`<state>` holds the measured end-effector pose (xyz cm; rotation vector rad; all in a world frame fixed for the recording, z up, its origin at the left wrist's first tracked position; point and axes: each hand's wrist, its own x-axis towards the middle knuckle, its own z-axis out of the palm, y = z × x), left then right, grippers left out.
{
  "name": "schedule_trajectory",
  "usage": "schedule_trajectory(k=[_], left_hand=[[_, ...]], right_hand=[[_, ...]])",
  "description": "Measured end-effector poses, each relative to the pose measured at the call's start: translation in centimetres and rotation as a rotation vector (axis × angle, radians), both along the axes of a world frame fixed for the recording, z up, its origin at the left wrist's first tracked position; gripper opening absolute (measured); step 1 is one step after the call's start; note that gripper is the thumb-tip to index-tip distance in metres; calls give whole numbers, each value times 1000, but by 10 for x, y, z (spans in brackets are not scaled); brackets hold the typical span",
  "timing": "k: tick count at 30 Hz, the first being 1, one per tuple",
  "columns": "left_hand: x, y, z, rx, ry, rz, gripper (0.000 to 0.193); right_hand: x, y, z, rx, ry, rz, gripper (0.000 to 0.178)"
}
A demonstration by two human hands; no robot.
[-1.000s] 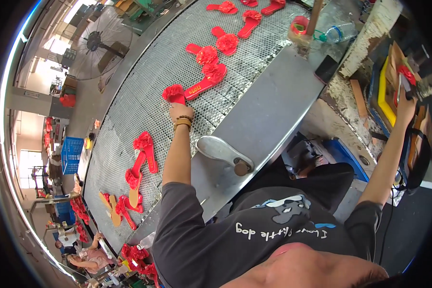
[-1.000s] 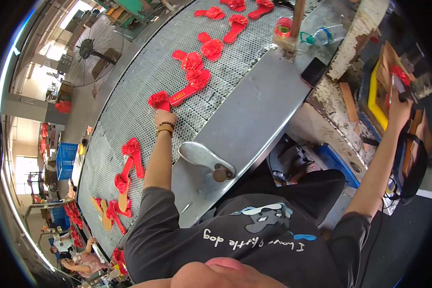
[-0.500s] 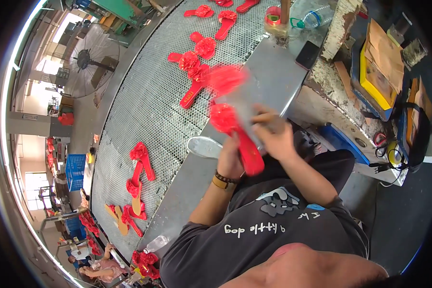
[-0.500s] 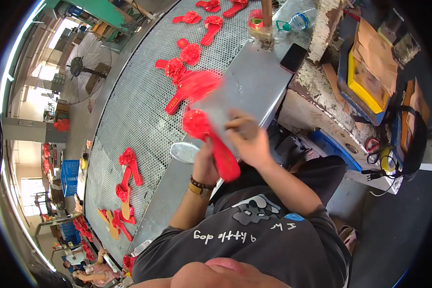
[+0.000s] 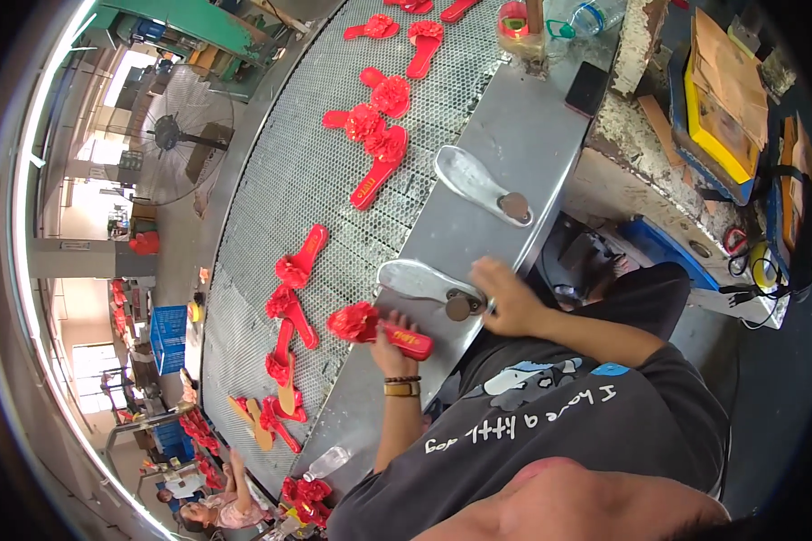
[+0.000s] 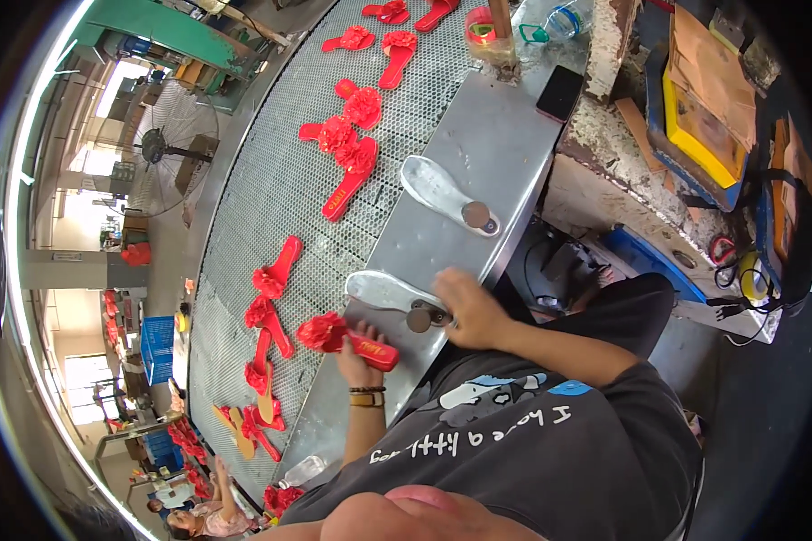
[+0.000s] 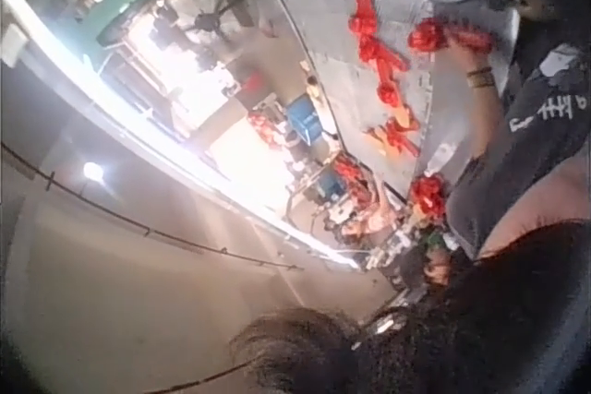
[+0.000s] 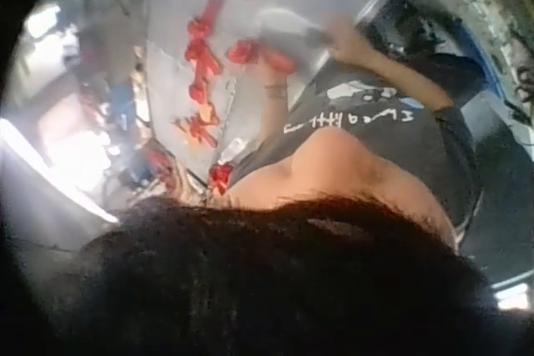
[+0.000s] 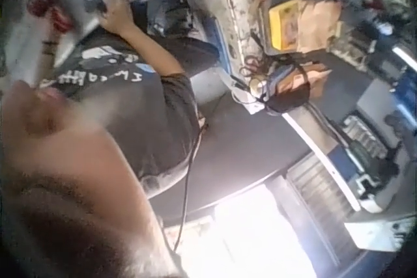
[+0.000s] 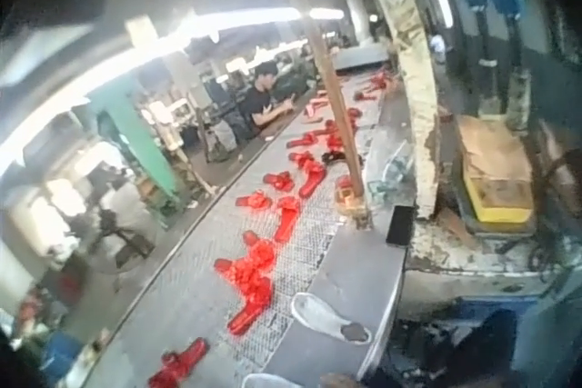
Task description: Assembling red sandals by applying glue to shoe soles and pressing floral uppers onto them using a machine.
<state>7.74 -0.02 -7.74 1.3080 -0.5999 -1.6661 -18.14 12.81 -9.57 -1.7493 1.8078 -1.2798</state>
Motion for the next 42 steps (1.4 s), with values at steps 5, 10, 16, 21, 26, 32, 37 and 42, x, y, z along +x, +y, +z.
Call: schedule_trajectory(k=[5,10,16,21,26,32,37,42], left_hand=[[-17,-37,-10,-168,9,-90,36],[-104,-36,53,-95,334,-392,42],[-232,17,73,-196,304,-730,37],[-304,64,96,-294,491,-1036,52],[-348,100,161,-1486,182,-1545,64],[-319,62,139,-1500,139,-1554,35],[-260,-60,75,-1010,-246,-1038,27],[-204,-234,9,-1356,-947,-505,42]], right_hand=[[30,-49,38,82,-263,10,40],[41,-23,75,54,-823,-181,24],[-19,5,94,-226,-247,-639,57],[-95,85,125,219,-166,-655,53],[-204,141,142,-7,75,-1287,58],[-328,131,210,534,330,-1673,64],[-368,127,184,324,666,-1715,65],[-437,177,164,935,661,-1398,99]])
